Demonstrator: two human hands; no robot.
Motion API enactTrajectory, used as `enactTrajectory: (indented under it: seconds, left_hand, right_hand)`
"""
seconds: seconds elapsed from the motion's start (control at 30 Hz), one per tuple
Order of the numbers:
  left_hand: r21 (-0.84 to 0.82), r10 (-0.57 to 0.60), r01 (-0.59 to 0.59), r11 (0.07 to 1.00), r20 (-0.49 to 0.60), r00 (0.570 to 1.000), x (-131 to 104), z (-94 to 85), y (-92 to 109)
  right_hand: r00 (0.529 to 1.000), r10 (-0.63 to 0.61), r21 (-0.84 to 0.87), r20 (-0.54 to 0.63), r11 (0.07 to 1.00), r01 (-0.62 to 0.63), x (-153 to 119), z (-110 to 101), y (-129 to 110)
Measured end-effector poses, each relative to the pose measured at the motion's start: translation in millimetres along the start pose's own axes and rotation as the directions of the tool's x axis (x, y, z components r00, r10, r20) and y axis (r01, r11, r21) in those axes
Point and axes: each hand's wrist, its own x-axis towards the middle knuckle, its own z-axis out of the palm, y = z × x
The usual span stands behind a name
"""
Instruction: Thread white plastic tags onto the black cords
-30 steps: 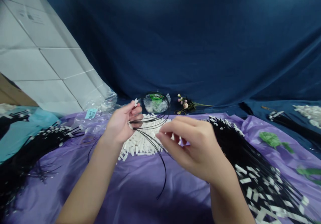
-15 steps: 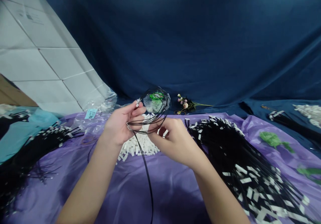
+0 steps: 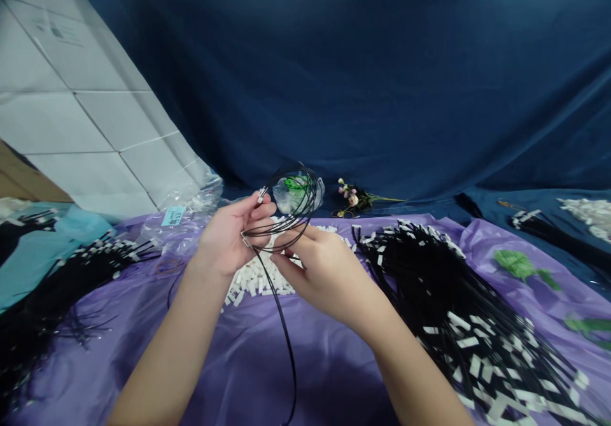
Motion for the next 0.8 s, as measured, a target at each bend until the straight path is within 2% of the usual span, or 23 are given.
enactTrajectory:
  seconds: [0.1, 0.17, 0.27, 0.37, 0.47, 0.53, 0.63, 0.67, 0.73, 0.8]
  left_hand:
    - [0.033, 0.033, -0.032, 0.999, -0.026, 0.999, -1.2, 3.6, -1.1]
    - [0.076, 0.077, -0.074, 0.994, -0.041, 0.996, -2.5, 5.4, -2.4]
    - [0.151, 0.157, -0.15, 0.977, -0.035, 0.987, -4.1, 6.4, -5.8]
    - [0.192, 0.193, -0.186, 0.964, -0.019, 0.981, -4.2, 6.1, -9.6]
    - [0.202, 0.186, -0.177, 0.963, -0.023, 0.982, -3.3, 5.9, -11.0]
    - [0.195, 0.175, -0.166, 0.967, -0.028, 0.984, -3.0, 5.9, -8.9]
    - [0.163, 0.152, -0.14, 0.977, -0.061, 0.987, -3.5, 4.8, 0.3]
    - [0.148, 0.151, -0.137, 0.979, -0.084, 0.985, -3.8, 3.8, 4.5]
    - [0.121, 0.172, -0.157, 0.98, -0.128, 0.977, -4.2, 0.9, 13.3]
    - [0.102, 0.205, -0.191, 0.976, -0.149, 0.967, -4.1, -2.8, 20.5]
  right_hand:
    - [0.992, 0.117, -0.054, 0.051, 0.992, -0.114, 0.0, 0.3, -4.9]
    - [0.974, 0.217, -0.01, 0.058, 0.976, -0.217, 0.7, 2.6, -5.6]
    - [0.945, 0.316, 0.286, 0.089, 0.9, -0.328, 3.2, 8.8, -1.6]
    - [0.915, 0.368, 0.546, 0.166, 0.738, -0.396, 7.3, 15.9, 4.9]
    - [0.887, 0.399, 0.626, 0.233, 0.636, -0.451, 10.1, 20.0, 10.4]
    - [0.888, 0.386, 0.61, 0.249, 0.65, -0.453, 9.6, 16.9, 13.8]
    - [0.894, 0.334, 0.455, 0.298, 0.774, -0.441, 3.5, -4.4, 19.5]
    - [0.881, 0.304, 0.378, 0.362, 0.816, -0.437, 0.0, -16.2, 21.4]
    - [0.867, 0.306, 0.309, 0.392, 0.844, -0.438, -9.3, -44.0, 25.2]
    - [0.867, 0.317, 0.338, 0.384, 0.825, -0.452, -20.0, -71.8, 28.4]
